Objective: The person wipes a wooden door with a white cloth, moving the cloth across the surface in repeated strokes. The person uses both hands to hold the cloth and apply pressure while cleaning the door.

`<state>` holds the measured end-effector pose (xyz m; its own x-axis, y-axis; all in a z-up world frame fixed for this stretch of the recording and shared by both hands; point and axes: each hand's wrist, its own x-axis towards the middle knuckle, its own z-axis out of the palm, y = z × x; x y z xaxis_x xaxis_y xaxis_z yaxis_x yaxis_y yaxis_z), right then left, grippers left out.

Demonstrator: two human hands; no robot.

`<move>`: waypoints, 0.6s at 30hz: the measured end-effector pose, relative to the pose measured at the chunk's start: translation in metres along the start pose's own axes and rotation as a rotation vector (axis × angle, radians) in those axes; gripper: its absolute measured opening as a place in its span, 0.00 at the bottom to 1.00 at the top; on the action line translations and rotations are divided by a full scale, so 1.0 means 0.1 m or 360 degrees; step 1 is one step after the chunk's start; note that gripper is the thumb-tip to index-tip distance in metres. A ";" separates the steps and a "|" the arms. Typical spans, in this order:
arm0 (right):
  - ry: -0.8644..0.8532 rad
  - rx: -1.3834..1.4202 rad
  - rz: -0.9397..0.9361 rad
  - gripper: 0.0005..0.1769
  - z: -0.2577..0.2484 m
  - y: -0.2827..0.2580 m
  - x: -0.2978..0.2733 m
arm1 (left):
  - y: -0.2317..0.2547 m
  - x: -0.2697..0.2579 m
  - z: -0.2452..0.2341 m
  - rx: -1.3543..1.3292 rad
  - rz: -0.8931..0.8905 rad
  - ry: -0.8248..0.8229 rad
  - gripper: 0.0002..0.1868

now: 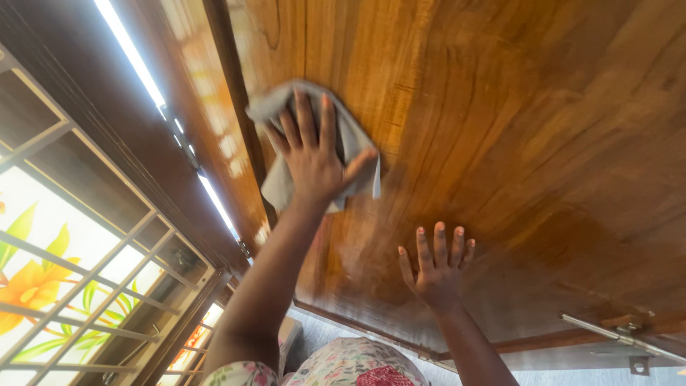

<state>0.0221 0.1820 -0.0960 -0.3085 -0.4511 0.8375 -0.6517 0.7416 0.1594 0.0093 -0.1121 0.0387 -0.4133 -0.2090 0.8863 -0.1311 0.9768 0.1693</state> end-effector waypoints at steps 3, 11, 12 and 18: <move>0.0022 0.0000 -0.0009 0.35 0.11 -0.14 0.11 | -0.12 0.57 -0.28 0.0159 -0.0213 -0.0482 0.60; 0.0060 -0.0084 0.0082 0.36 0.40 -0.44 0.23 | -0.43 0.51 -0.15 -0.0124 0.0025 0.0159 0.58; 0.0055 -0.0084 0.0096 0.36 0.43 -0.47 0.24 | -0.49 0.36 -0.06 -0.0130 0.0038 0.0138 0.59; 0.0055 -0.0146 0.0140 0.38 0.52 -0.56 0.25 | -0.82 -1.05 0.67 -0.0126 0.0235 0.0156 0.60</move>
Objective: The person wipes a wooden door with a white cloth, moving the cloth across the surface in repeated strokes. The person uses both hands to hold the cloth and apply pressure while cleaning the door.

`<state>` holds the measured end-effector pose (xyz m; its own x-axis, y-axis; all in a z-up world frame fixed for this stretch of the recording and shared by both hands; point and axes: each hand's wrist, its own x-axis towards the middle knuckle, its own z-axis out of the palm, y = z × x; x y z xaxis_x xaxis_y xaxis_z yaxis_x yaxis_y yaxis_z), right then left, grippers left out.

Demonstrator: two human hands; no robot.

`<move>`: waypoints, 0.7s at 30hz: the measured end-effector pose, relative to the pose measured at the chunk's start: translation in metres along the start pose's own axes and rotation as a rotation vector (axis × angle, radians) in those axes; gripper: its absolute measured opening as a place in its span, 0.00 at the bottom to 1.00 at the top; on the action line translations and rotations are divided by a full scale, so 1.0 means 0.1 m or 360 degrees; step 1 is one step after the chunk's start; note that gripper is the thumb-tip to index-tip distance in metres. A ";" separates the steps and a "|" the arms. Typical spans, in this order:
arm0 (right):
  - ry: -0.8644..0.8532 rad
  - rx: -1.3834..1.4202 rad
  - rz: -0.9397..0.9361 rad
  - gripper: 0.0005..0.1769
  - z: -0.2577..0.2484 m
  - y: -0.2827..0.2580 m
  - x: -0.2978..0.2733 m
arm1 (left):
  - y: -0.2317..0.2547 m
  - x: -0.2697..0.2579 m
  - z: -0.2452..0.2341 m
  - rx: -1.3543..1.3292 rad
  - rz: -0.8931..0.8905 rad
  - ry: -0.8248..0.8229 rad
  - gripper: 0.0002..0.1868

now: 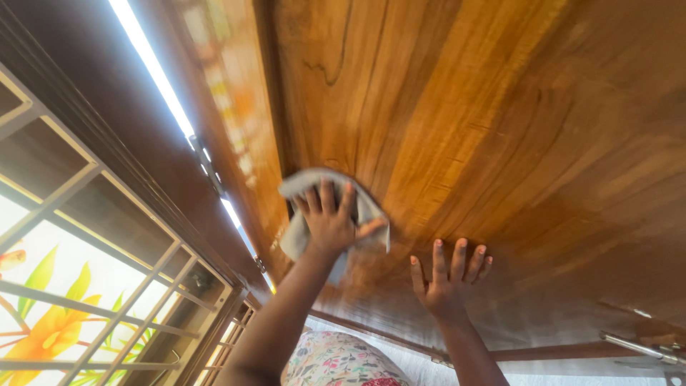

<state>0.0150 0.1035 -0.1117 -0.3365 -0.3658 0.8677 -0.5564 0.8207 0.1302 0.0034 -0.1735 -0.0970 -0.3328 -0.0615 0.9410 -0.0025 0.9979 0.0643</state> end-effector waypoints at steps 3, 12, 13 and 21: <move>0.0022 -0.0014 0.0017 0.40 0.05 -0.04 0.02 | -0.06 -0.82 0.33 0.0019 0.0127 0.0052 0.60; -0.0014 0.0010 0.0083 0.42 0.06 -0.27 0.03 | -0.32 -2.36 0.47 -0.0098 0.0127 -0.0456 0.35; -0.0027 0.0001 0.0070 0.42 0.05 -0.30 0.04 | -0.33 -2.39 0.44 -0.0120 0.0134 -0.0436 0.35; -0.0124 0.0141 -0.0085 0.38 -0.13 -0.61 0.20 | -0.28 -1.46 0.34 -0.0113 0.0099 -0.0184 0.39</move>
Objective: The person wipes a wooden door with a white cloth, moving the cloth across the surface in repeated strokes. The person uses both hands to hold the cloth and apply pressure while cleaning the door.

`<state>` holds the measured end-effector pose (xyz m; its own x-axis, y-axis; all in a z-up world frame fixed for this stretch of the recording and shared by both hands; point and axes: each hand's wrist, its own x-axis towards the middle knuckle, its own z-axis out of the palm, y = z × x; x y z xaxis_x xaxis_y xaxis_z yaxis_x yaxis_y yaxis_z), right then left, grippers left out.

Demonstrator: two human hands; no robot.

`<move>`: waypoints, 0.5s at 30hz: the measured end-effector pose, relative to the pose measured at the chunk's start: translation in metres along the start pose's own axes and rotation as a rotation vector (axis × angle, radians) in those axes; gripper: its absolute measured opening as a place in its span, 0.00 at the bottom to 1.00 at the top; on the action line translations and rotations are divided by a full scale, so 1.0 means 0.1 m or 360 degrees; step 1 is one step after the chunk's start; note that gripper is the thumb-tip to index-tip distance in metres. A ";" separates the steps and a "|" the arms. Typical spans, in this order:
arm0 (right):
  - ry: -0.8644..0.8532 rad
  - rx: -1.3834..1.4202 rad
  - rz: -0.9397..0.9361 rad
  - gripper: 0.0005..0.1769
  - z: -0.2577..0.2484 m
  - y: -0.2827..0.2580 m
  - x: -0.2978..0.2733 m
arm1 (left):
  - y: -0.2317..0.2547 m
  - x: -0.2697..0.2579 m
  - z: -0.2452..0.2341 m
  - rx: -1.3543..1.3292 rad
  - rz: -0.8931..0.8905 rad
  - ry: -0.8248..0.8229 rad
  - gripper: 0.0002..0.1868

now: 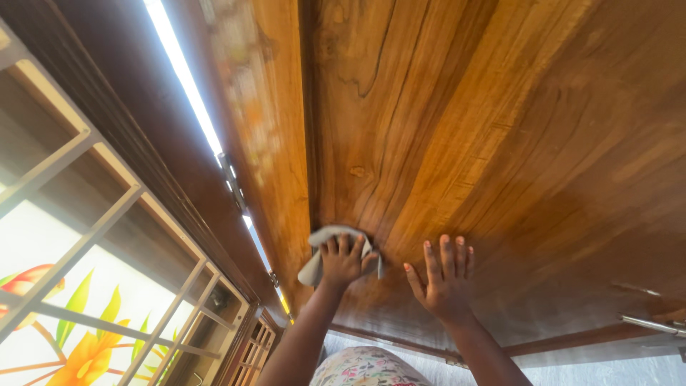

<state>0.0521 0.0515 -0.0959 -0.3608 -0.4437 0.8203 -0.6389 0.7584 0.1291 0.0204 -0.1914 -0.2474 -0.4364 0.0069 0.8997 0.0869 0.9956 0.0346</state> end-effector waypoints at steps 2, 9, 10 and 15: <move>-0.0008 0.0000 -0.0019 0.38 -0.06 -0.05 0.09 | 0.00 0.54 -0.17 0.0009 -0.0028 0.0224 0.40; 0.0047 0.0082 -0.0118 0.38 -0.21 -0.21 0.39 | -0.10 2.16 -1.15 -0.0188 -0.0143 0.0289 0.31; 0.0061 0.0088 -0.0137 0.38 -0.21 -0.22 0.43 | -0.10 2.30 -1.26 -0.0203 -0.0152 0.0263 0.31; 0.0116 0.0141 -0.0184 0.39 -0.21 -0.30 0.59 | 0.02 2.42 -1.77 -0.0111 -0.0103 0.0491 0.33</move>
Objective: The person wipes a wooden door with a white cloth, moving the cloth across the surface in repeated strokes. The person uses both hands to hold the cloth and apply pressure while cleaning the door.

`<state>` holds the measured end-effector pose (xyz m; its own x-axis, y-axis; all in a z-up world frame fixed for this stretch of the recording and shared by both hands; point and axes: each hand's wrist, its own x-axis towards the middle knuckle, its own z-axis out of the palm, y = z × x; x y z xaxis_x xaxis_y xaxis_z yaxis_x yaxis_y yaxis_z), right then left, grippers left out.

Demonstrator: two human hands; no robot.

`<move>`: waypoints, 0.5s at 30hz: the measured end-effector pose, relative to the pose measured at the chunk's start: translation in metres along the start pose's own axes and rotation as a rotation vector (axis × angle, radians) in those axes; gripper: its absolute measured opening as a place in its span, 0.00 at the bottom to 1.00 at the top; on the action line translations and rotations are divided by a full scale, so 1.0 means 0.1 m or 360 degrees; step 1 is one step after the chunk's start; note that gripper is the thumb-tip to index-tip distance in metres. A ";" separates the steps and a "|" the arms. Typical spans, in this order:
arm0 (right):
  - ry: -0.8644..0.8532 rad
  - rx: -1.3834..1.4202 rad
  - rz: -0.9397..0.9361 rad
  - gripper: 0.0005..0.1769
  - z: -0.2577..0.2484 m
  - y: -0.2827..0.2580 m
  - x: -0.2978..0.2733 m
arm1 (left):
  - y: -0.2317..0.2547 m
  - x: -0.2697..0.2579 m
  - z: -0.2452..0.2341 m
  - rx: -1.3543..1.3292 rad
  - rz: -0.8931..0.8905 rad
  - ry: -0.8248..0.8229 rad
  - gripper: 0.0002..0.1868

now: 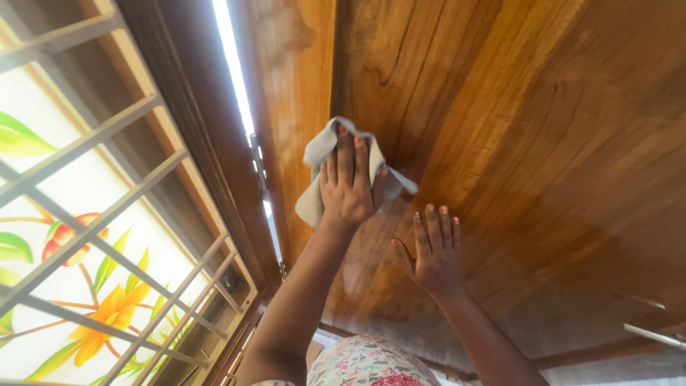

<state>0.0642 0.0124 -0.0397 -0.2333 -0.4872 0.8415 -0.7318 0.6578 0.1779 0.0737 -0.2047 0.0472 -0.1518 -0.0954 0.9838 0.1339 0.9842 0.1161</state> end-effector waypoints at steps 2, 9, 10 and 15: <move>-0.0002 0.0045 0.0014 0.39 0.01 -0.02 0.03 | 0.05 -0.01 -0.19 0.0133 0.0040 0.0154 0.37; -0.0025 -0.0032 0.0033 0.38 0.20 0.01 0.03 | -0.29 0.25 -0.23 0.0239 -0.0357 -0.0055 0.46; -0.0030 -0.0063 0.0031 0.38 0.23 0.02 0.01 | -0.36 0.30 -0.14 0.0209 -0.0422 -0.0101 0.46; -0.0014 -0.0205 0.0000 0.36 0.37 0.06 -0.02 | -0.58 0.02 0.12 0.0102 -0.0633 -0.0158 0.46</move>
